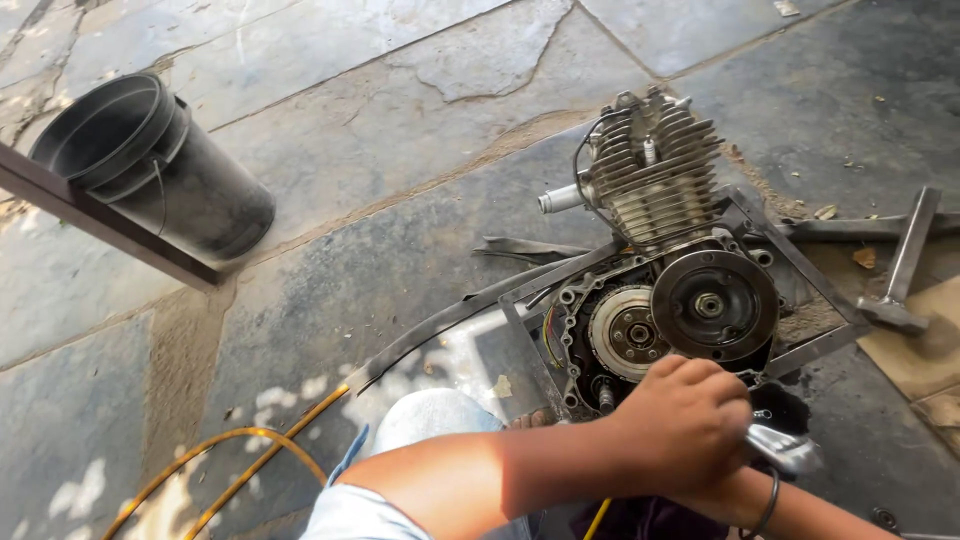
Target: Repairing a motorcycle engine by removing or tightening parts with tools.
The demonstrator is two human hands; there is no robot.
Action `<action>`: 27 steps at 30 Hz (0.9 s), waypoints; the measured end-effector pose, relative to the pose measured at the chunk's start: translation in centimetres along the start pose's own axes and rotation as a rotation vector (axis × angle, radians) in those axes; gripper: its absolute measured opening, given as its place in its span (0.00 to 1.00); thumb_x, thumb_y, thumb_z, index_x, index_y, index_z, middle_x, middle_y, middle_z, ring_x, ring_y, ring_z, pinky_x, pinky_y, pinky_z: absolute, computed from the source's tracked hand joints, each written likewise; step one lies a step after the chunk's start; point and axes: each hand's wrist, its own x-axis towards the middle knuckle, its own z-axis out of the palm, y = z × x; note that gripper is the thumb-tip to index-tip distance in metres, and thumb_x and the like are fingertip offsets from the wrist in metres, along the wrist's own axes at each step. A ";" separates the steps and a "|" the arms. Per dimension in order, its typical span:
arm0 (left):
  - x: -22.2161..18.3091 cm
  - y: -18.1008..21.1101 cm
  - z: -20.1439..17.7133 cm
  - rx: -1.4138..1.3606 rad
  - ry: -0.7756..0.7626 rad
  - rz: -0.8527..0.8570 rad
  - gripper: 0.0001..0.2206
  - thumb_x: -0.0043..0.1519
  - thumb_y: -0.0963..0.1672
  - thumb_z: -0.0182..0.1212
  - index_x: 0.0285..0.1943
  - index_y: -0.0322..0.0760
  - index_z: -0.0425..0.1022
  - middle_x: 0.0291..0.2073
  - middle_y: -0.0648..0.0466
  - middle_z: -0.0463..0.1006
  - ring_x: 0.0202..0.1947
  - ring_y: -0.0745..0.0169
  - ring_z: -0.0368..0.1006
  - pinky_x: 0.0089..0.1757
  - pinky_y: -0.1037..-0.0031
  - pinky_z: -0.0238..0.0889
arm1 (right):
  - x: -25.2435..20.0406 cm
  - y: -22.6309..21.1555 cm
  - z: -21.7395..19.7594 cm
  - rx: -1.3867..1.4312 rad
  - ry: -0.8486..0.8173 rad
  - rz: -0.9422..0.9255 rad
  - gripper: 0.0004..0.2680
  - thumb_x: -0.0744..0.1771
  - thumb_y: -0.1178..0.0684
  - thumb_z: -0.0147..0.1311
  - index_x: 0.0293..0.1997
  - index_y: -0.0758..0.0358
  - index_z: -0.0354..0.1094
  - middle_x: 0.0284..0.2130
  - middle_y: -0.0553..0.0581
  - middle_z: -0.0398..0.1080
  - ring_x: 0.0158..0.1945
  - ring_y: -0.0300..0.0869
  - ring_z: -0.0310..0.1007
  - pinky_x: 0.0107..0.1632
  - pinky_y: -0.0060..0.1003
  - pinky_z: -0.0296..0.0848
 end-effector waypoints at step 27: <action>7.3 -9.0 -2.6 0.021 -0.056 -0.303 0.19 0.64 0.55 0.58 0.57 0.48 0.75 0.47 0.53 0.80 0.52 0.54 0.78 0.50 0.61 0.70 | -5.5 -14.4 -15.7 -0.677 0.972 0.265 0.13 0.69 0.54 0.59 0.59 0.67 0.74 0.26 0.57 0.71 0.25 0.42 0.72 0.28 0.36 0.73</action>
